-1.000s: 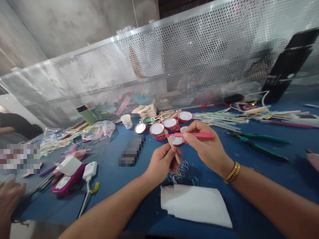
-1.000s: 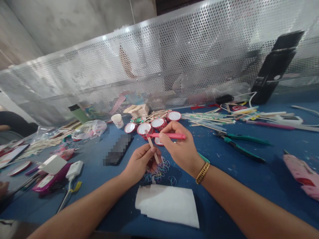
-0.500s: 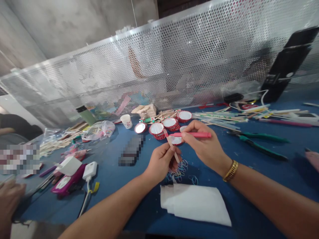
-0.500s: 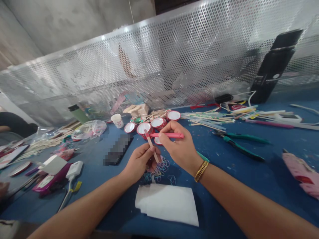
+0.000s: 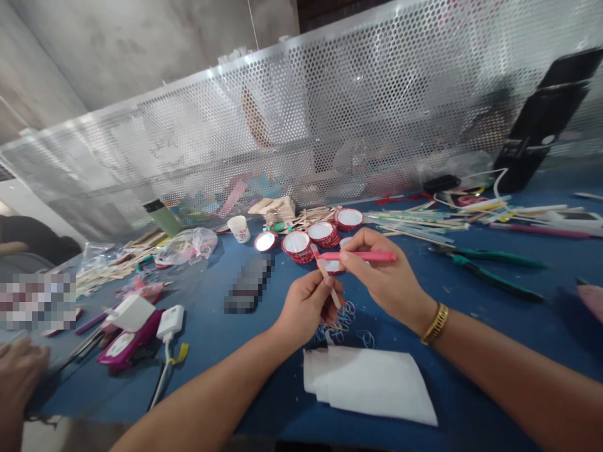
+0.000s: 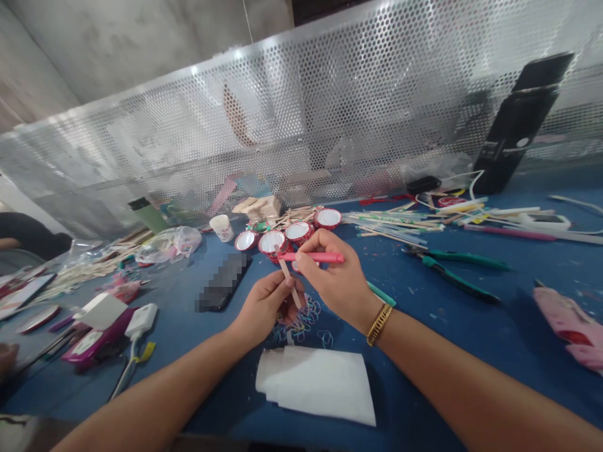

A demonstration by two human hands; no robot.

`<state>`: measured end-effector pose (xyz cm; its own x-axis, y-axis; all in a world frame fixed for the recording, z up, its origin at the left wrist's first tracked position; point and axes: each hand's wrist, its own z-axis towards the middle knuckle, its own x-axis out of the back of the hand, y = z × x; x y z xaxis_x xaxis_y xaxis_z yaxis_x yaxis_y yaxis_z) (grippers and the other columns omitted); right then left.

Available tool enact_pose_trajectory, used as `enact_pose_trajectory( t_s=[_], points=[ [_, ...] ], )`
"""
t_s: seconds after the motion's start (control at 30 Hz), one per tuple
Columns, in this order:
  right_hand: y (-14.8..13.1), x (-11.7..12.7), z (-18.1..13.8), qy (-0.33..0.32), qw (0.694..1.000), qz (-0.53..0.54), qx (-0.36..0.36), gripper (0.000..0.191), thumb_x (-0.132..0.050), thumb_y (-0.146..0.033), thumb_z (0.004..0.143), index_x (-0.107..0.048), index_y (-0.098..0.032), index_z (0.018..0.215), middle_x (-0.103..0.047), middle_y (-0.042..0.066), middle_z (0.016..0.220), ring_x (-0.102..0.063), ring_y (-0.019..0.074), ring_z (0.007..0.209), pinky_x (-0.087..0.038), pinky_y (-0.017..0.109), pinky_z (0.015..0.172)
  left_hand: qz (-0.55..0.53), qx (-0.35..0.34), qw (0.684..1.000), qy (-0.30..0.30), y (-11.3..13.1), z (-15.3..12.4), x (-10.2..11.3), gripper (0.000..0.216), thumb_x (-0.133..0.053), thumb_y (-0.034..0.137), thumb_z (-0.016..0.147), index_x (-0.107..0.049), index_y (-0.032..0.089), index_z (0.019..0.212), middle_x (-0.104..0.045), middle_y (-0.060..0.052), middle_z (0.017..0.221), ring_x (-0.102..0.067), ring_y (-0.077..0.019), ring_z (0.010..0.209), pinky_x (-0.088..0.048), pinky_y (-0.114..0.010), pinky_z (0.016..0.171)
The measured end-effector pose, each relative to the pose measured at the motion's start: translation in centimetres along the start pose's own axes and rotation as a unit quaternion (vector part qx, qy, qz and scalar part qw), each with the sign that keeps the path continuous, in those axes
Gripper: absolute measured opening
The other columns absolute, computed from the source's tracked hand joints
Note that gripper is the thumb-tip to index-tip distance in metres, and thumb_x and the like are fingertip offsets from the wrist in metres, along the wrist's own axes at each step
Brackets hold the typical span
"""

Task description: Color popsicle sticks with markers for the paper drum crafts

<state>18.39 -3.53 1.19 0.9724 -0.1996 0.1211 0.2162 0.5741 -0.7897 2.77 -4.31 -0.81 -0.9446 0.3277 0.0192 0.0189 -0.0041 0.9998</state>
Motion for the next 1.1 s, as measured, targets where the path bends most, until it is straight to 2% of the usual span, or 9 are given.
enact_pose_trajectory(
  t_s=[0.17, 0.33, 1.1],
  points=[
    [-0.14, 0.09, 0.06, 0.020, 1.000, -0.004, -0.012, 0.011, -0.061, -0.026, 0.081, -0.057, -0.021, 0.071, -0.060, -0.001, 0.069, -0.055, 0.0157, 0.067, -0.043, 0.031, 0.064, -0.005, -0.002, 1.000, 0.002, -0.02, -0.02, 0.06, 0.046, -0.064, 0.061, 0.076, -0.059, 0.016, 0.080, -0.058, 0.002, 0.058, -0.049, -0.0069, 0.040, -0.038, -0.017, 0.037],
    [-0.14, 0.01, -0.04, 0.001, 1.000, -0.003, 0.000, 0.011, -0.061, -0.025, 0.080, -0.057, -0.021, 0.071, -0.062, 0.000, 0.071, -0.055, 0.0157, 0.068, -0.042, 0.031, 0.064, -0.008, 0.003, 1.000, 0.000, -0.07, 0.06, 0.07, 0.046, -0.064, 0.062, 0.075, -0.059, 0.016, 0.080, -0.059, 0.002, 0.059, -0.050, -0.0072, 0.040, -0.038, -0.017, 0.037],
    [-0.30, 0.08, -0.06, 0.011, 1.000, -0.020, 0.010, 0.010, -0.060, -0.023, 0.080, -0.056, -0.021, 0.071, -0.061, -0.001, 0.070, -0.054, 0.0152, 0.066, -0.042, 0.031, 0.063, -0.016, 0.004, 1.000, 0.004, 0.01, -0.08, 0.03, 0.046, -0.065, 0.061, 0.075, -0.059, 0.016, 0.080, -0.059, 0.002, 0.059, -0.050, -0.0069, 0.040, -0.038, -0.017, 0.036]
  ],
)
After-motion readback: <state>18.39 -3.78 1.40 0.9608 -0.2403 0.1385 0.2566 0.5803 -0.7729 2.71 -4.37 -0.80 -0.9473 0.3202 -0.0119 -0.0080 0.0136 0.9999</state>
